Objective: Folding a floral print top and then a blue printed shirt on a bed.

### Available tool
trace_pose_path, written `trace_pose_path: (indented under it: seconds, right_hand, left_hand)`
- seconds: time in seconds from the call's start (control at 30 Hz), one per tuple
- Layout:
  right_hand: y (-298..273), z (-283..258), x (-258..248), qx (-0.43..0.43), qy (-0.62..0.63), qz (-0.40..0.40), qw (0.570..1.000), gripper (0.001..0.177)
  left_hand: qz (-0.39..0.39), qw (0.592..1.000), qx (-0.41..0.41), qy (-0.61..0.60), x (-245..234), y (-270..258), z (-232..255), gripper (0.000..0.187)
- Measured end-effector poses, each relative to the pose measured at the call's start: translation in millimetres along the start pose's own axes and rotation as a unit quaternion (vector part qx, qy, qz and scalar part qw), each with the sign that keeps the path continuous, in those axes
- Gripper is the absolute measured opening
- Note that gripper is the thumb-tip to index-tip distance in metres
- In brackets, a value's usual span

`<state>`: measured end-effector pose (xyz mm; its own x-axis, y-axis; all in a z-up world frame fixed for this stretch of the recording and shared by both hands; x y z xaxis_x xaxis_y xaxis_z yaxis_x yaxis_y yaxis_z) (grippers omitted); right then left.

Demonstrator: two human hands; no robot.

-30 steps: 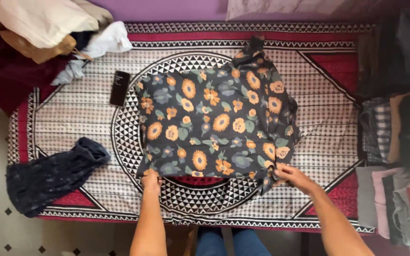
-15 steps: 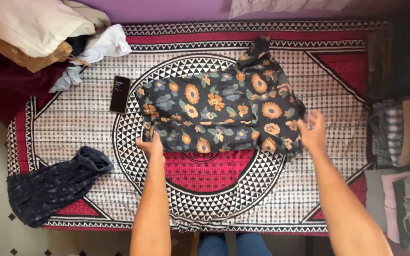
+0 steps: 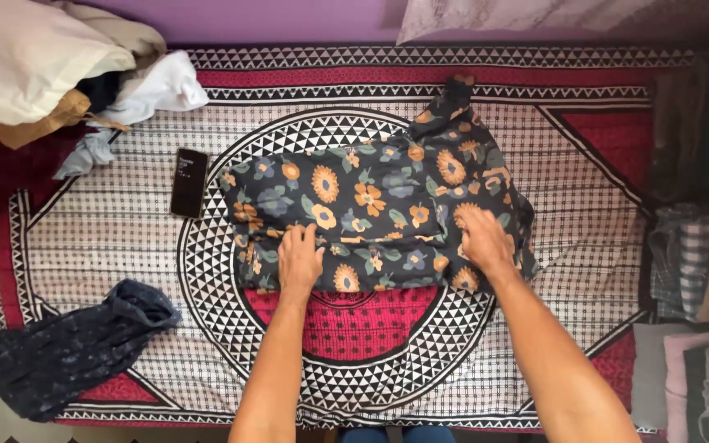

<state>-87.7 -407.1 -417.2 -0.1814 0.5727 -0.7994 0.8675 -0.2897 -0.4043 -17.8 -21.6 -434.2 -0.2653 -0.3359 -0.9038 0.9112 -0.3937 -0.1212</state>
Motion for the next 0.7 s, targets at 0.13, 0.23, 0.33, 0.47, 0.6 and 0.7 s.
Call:
trace_pose_path:
  seconds: [0.13, 0.23, 0.33, 0.47, 0.6, 0.7]
  right_hand:
    - [36.0, -5.5, -2.8, -0.011, -0.106, -0.034, 0.994, 0.053]
    - [58.4, -9.0, 4.5, -0.123, -0.216, -0.021, 0.968, 0.058]
    - [71.1, -7.4, 9.1, -0.17, -0.314, -0.065, 0.932, 0.052]
    - [73.1, -1.3, 2.7, -0.21, -0.359, -0.112, 0.903, 0.029]
    - [67.2, -12.4, -38.8, -0.083, -0.216, -0.138, 0.963, 0.04]
    - [61.3, 35.0, -22.5, -0.004, -0.025, 0.101, 0.995, 0.057]
  left_hand:
    - [-0.121, 0.992, 0.042, -0.014, 6.2, 31.0, 5.5, 0.061]
    - [-0.274, 0.955, 0.111, 0.023, 24.4, 35.4, 6.9, 0.066]
    - [-0.199, 0.967, 0.156, 0.002, 50.2, 29.1, -2.7, 0.065]
    - [-0.15, 0.975, 0.163, 0.034, 68.3, 15.1, -12.2, 0.021]
    - [-0.135, 0.978, 0.084, 0.134, 66.2, 8.5, -3.7, 0.018]
    - [-0.098, 0.976, 0.039, 0.189, 48.7, 7.0, 13.8, 0.023]
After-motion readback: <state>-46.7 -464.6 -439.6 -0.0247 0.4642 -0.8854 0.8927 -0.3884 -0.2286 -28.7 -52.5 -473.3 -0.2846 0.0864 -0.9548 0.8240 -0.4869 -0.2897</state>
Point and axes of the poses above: each hand's wrist, its own y-axis towards the middle knuckle, its own x-axis out of the palm, z = x × y, the point moved 1 cm from there along y, towards the middle knuckle, and after that the axes turned 10 degrees about x, right-handed, at the moved point
